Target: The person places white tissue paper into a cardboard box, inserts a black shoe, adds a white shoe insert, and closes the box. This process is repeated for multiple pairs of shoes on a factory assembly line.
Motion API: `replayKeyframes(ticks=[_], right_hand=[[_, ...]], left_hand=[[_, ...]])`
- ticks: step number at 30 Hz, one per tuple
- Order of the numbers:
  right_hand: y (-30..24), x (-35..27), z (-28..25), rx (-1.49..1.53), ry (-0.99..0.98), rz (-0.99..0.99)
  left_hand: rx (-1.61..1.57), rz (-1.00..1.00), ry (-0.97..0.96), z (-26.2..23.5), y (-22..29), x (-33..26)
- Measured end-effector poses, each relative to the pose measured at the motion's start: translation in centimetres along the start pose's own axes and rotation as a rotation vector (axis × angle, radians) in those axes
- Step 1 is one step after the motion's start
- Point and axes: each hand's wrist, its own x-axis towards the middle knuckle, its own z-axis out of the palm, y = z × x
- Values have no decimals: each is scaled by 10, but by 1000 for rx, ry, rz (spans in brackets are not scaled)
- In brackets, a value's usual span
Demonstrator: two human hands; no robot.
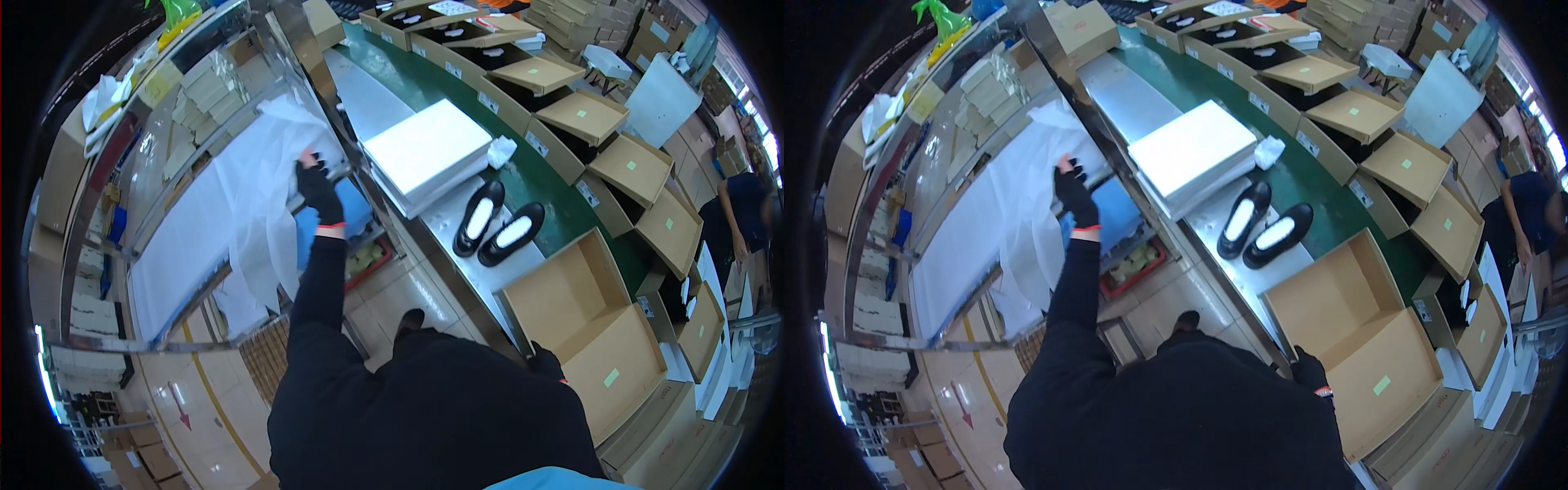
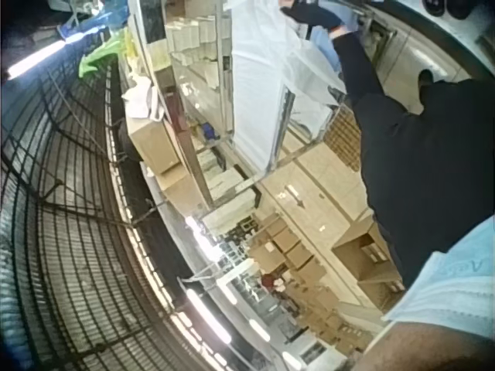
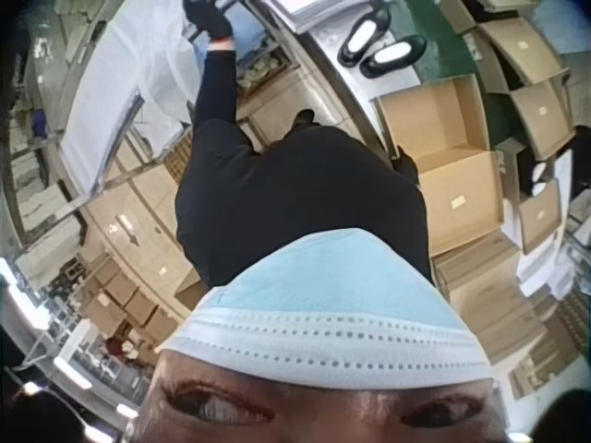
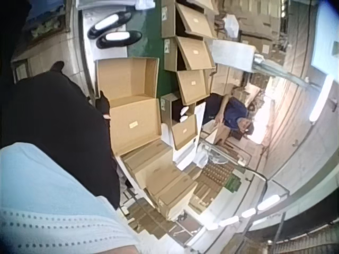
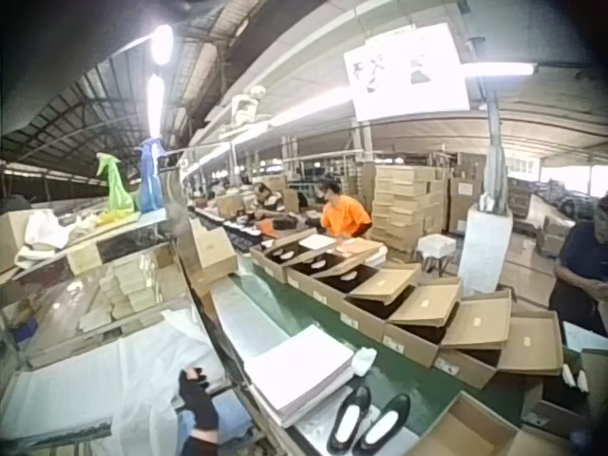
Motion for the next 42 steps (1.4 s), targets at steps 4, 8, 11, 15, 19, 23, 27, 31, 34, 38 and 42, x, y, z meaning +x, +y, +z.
replayKeyframes(ticks=[4, 8, 11, 15, 19, 23, 27, 31, 34, 38, 42], right_hand=[[17, 11, 21, 126, 121, -21], [-14, 19, 12, 46, 191, 101], [-32, 12, 14, -32, 281, 244], [-29, 8, 28, -27, 335, 285], [-52, 0, 11, 44, 377, 304], [-94, 12, -27, 188, 641, 141], [-237, 13, -118, 928, 432, -127], [-342, 22, -133, 857, 267, -640], [-335, 33, -135, 575, 233, -189], [-165, 18, -140, 88, 1008, -125], [-37, -112, -207, 330, 1449, 212]], left_hand=[[-396, -389, 21, -23, -55, 130], [-115, -516, -41, -40, -88, 219], [120, -526, -36, -20, -103, 229], [83, -549, -342, -27, -127, 250], [-514, -606, -437, -48, -115, 266], [-826, -701, -358, -61, -22, 255], [-514, -548, -954, 6, 51, 133], [-371, -185, -1828, 45, 96, -20], [-420, 99, -2254, 55, 121, -82], [-335, 173, -2036, 52, 131, -105], [-29, 626, -1598, 98, 93, -112]])
